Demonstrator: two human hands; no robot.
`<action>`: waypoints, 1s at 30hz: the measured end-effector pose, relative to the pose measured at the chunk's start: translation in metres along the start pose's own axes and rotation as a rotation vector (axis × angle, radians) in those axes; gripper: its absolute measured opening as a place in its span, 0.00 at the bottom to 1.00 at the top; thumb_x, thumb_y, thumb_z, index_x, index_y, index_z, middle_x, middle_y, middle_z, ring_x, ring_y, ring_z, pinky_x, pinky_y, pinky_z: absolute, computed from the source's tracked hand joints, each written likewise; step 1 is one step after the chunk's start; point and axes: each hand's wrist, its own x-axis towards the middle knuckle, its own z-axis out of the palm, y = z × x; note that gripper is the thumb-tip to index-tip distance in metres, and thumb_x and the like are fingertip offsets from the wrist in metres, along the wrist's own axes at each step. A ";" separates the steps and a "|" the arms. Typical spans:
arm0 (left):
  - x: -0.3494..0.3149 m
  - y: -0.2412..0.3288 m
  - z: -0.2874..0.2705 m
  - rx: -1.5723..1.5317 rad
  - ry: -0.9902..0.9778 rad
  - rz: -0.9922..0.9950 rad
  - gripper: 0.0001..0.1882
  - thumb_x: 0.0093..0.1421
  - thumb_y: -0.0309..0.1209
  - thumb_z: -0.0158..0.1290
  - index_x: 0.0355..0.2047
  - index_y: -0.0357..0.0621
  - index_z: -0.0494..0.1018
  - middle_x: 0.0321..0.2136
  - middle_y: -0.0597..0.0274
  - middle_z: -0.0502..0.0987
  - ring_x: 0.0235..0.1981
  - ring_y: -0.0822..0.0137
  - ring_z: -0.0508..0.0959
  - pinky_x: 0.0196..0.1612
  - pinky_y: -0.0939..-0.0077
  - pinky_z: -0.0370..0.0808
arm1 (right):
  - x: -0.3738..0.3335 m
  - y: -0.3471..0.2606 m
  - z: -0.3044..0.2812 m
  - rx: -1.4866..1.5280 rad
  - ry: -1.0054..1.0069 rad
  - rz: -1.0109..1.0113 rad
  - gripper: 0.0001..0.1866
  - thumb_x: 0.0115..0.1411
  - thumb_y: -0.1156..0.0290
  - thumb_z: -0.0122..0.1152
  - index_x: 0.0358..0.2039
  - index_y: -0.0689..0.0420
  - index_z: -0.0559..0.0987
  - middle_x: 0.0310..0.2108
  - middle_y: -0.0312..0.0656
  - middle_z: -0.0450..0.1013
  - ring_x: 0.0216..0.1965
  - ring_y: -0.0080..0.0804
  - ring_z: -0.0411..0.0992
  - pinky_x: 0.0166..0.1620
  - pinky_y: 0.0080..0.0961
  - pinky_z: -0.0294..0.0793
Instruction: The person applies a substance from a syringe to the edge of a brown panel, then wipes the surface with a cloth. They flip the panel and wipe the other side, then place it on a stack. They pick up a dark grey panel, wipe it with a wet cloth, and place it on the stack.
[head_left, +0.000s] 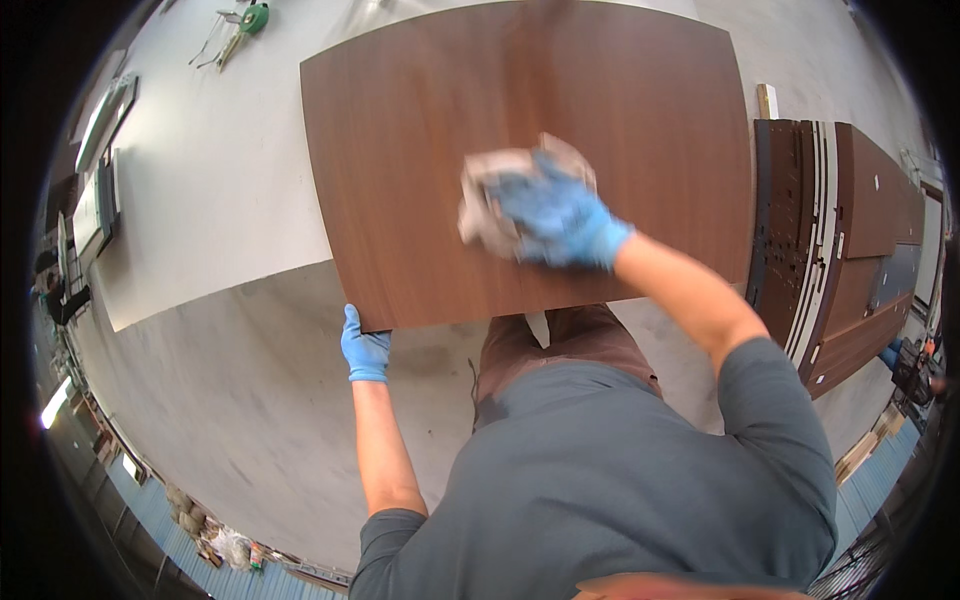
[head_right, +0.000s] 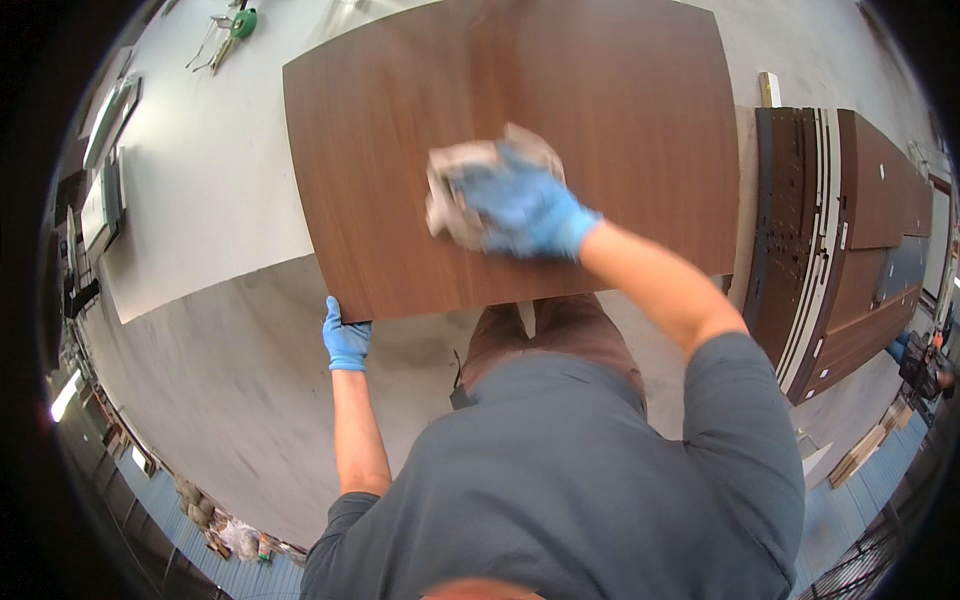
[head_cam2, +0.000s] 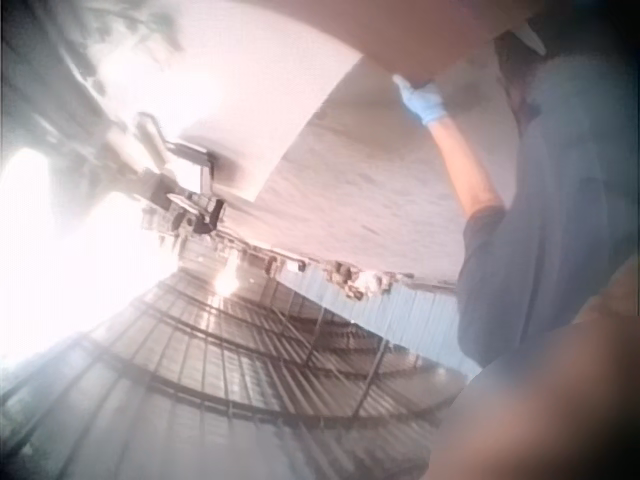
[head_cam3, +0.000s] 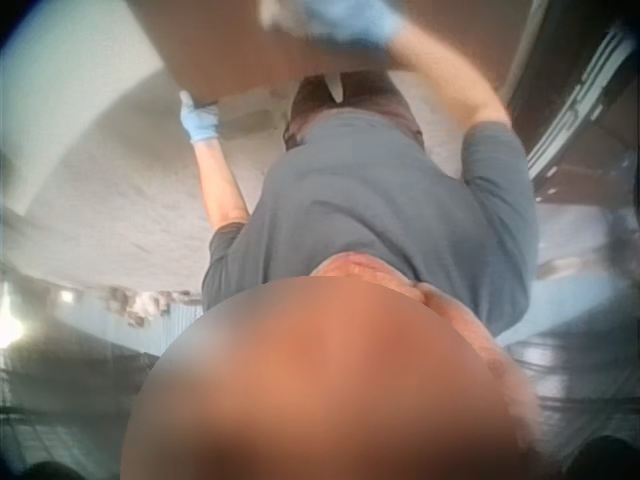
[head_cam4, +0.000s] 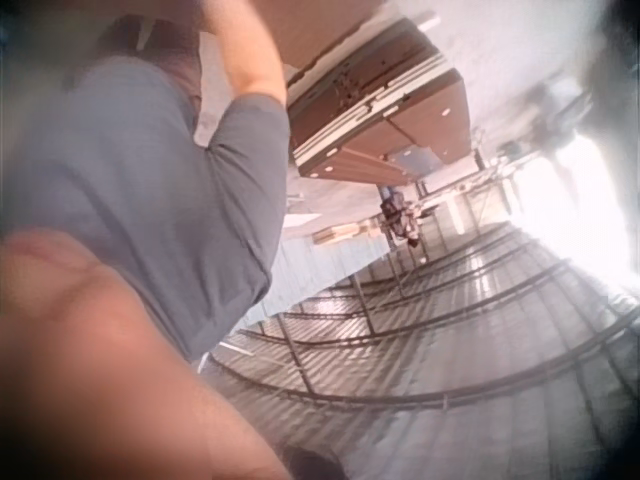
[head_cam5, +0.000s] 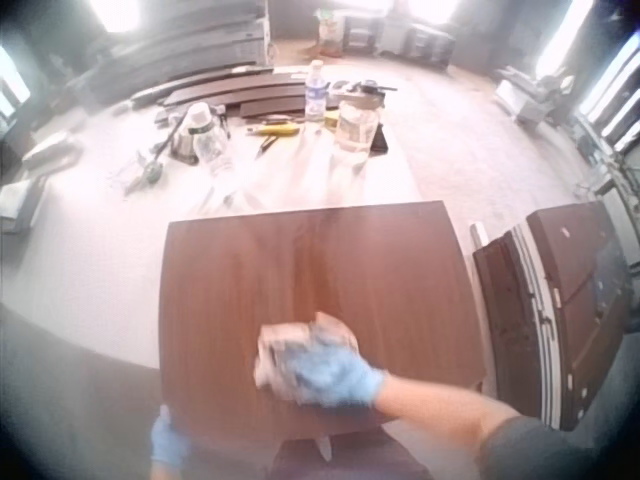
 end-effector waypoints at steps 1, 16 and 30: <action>0.000 0.000 0.000 0.000 -0.018 0.005 0.26 0.74 0.45 0.55 0.63 0.41 0.72 0.61 0.52 0.77 0.61 0.51 0.78 0.61 0.43 0.78 | 0.035 0.028 -0.003 -0.021 0.069 0.001 0.22 0.63 0.57 0.67 0.56 0.48 0.81 0.58 0.43 0.79 0.58 0.45 0.78 0.67 0.59 0.66; 0.000 0.001 0.006 -0.009 -0.018 -0.019 0.26 0.73 0.45 0.56 0.62 0.40 0.73 0.62 0.53 0.77 0.62 0.49 0.76 0.65 0.42 0.73 | -0.010 -0.093 0.049 0.049 -0.059 -0.161 0.39 0.45 0.45 0.76 0.54 0.54 0.82 0.62 0.33 0.75 0.74 0.35 0.61 0.77 0.55 0.51; 0.008 0.003 -0.001 -0.014 -0.116 -0.051 0.28 0.74 0.46 0.54 0.66 0.42 0.70 0.65 0.55 0.75 0.63 0.48 0.75 0.65 0.39 0.72 | -0.189 -0.046 -0.016 -0.671 0.143 0.734 0.53 0.67 0.29 0.44 0.80 0.53 0.50 0.81 0.50 0.43 0.82 0.47 0.41 0.78 0.56 0.41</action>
